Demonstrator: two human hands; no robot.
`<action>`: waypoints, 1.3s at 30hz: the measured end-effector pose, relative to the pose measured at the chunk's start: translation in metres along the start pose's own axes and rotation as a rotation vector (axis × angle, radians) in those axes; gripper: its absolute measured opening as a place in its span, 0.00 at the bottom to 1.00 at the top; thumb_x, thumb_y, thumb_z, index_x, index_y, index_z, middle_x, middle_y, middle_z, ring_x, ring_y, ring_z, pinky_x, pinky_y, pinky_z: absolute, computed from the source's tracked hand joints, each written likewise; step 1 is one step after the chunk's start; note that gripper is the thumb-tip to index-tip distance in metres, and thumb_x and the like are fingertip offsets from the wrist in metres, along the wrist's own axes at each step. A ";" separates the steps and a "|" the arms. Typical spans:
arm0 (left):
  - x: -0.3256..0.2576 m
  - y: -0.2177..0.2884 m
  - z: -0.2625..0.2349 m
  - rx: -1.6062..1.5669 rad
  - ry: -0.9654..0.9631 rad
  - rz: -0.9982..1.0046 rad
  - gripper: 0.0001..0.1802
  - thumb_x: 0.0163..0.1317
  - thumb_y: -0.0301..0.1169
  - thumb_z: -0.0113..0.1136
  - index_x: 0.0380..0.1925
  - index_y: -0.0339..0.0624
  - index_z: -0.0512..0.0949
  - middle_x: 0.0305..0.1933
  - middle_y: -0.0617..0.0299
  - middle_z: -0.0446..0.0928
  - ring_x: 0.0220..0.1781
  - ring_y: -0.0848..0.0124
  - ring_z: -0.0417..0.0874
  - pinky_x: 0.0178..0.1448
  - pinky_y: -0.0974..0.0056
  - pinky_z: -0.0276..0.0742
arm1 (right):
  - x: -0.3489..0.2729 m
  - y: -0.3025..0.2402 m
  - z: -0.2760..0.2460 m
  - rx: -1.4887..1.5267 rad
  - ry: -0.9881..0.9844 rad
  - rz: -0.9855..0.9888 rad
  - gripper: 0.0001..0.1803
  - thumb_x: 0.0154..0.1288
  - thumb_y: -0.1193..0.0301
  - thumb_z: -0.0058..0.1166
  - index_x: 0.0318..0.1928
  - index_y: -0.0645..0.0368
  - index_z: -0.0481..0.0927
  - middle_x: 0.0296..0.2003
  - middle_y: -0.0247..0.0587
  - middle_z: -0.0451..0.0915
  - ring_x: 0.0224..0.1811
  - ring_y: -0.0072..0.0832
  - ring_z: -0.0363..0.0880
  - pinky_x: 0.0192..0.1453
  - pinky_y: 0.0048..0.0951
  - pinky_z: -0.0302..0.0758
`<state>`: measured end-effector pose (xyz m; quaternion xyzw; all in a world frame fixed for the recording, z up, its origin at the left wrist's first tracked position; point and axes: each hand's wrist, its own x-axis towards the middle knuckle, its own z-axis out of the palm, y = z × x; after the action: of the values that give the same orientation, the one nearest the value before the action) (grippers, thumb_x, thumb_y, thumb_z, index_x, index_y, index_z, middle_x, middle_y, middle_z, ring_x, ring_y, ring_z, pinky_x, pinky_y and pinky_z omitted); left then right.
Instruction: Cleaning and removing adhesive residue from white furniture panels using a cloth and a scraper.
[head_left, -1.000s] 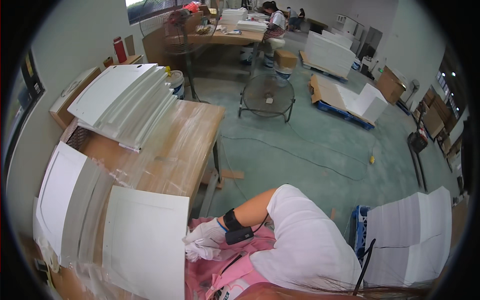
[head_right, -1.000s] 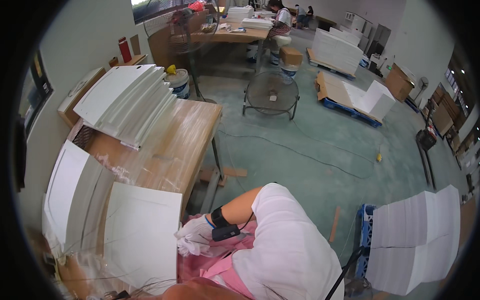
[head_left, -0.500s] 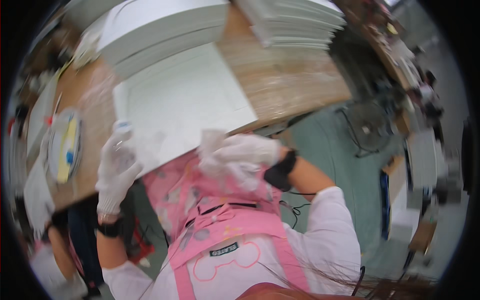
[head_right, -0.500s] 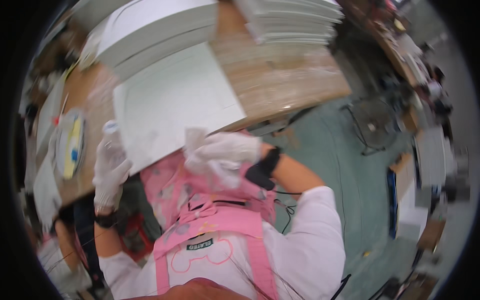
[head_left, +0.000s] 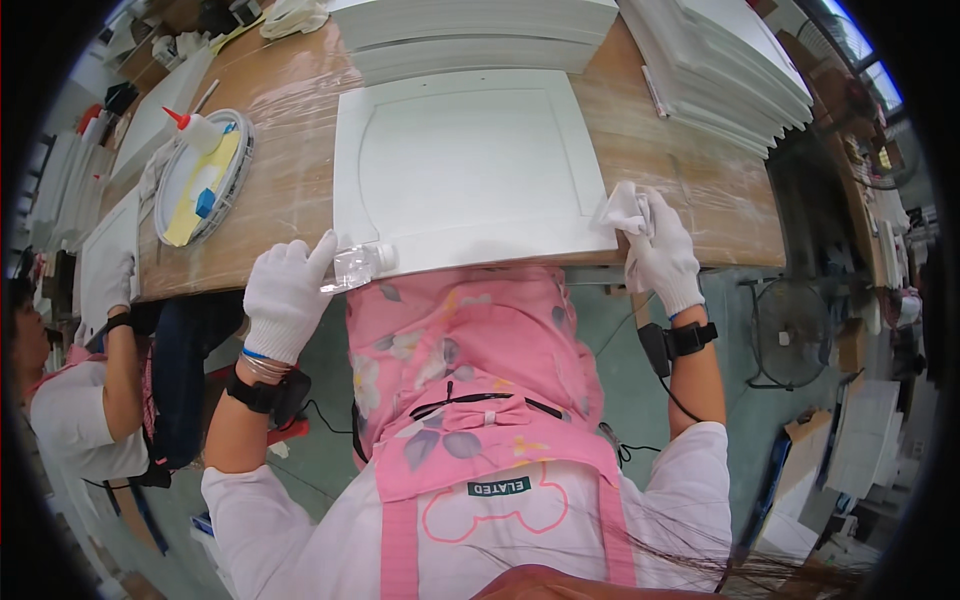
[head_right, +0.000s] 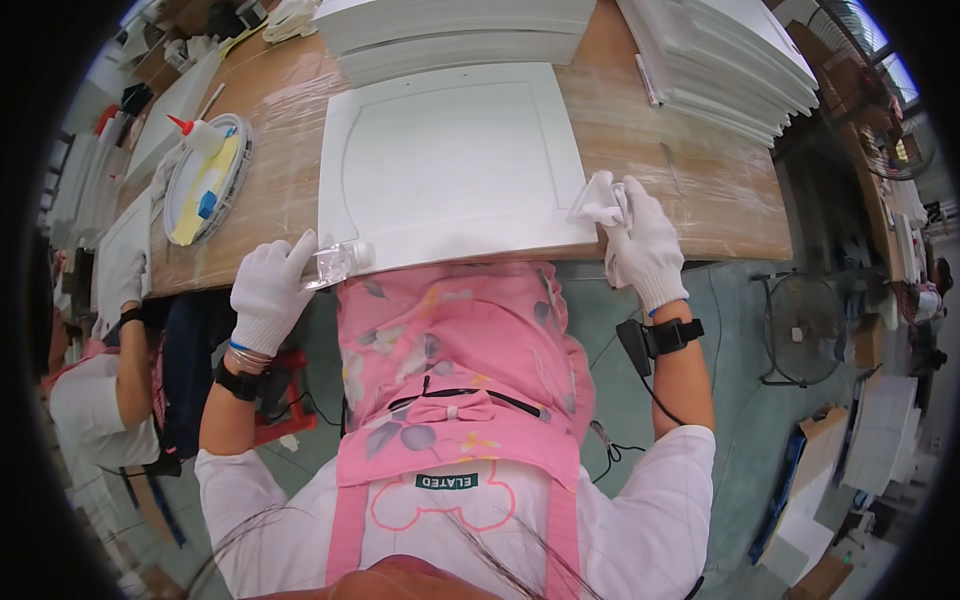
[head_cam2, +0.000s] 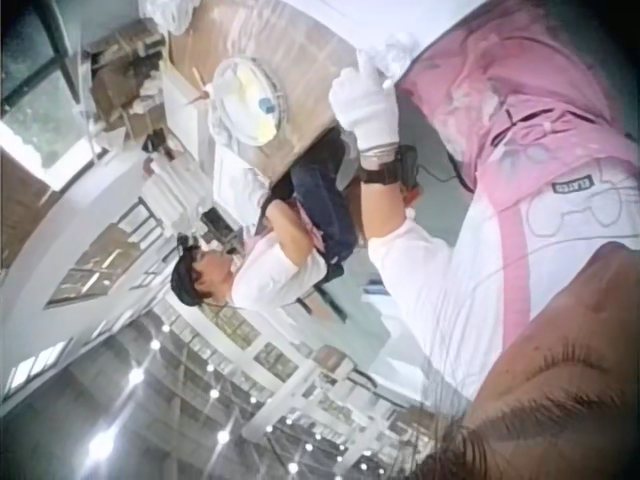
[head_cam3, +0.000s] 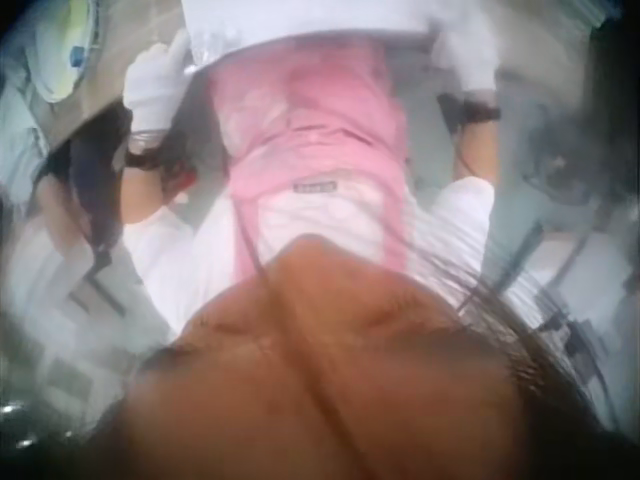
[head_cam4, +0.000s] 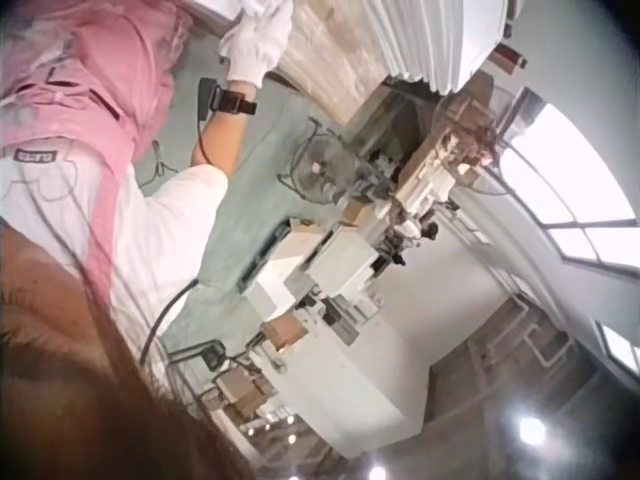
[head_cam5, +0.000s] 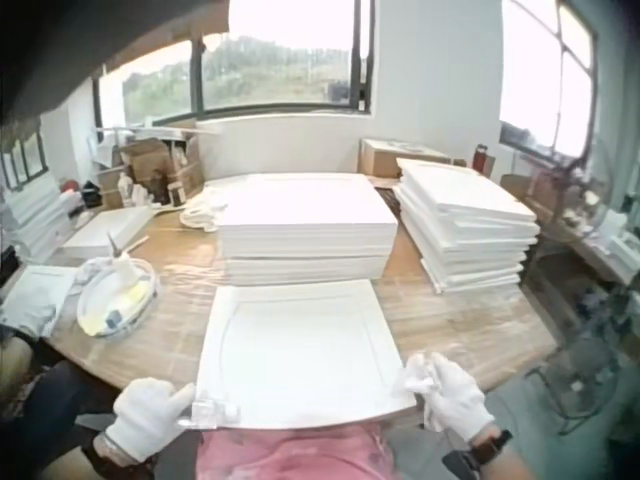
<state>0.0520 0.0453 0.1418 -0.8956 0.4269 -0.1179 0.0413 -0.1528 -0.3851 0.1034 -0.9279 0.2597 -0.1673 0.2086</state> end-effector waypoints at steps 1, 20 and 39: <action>0.001 0.000 0.000 0.032 0.006 0.013 0.29 0.52 0.34 0.69 0.57 0.53 0.77 0.32 0.61 0.72 0.38 0.61 0.78 0.44 0.56 0.75 | 0.001 0.003 0.004 0.003 -0.002 0.000 0.26 0.70 0.60 0.53 0.64 0.57 0.73 0.54 0.53 0.78 0.56 0.53 0.78 0.60 0.45 0.74; 0.082 0.091 -0.001 -0.001 0.113 0.247 0.26 0.55 0.30 0.61 0.58 0.49 0.76 0.32 0.61 0.76 0.37 0.61 0.80 0.41 0.56 0.74 | 0.019 0.069 0.019 0.991 -0.155 0.299 0.22 0.71 0.64 0.59 0.60 0.63 0.78 0.49 0.35 0.82 0.48 0.19 0.79 0.52 0.24 0.77; 0.150 0.182 -0.002 -0.077 0.131 0.317 0.24 0.57 0.30 0.59 0.57 0.51 0.77 0.35 0.60 0.79 0.38 0.60 0.82 0.38 0.55 0.79 | 0.022 0.101 0.030 1.371 -0.065 0.315 0.17 0.74 0.73 0.55 0.60 0.64 0.76 0.49 0.35 0.81 0.47 0.21 0.81 0.50 0.25 0.79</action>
<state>0.0054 -0.1862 0.1383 -0.8084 0.5688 -0.1515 -0.0027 -0.1643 -0.4669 0.0343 -0.5432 0.2207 -0.2331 0.7758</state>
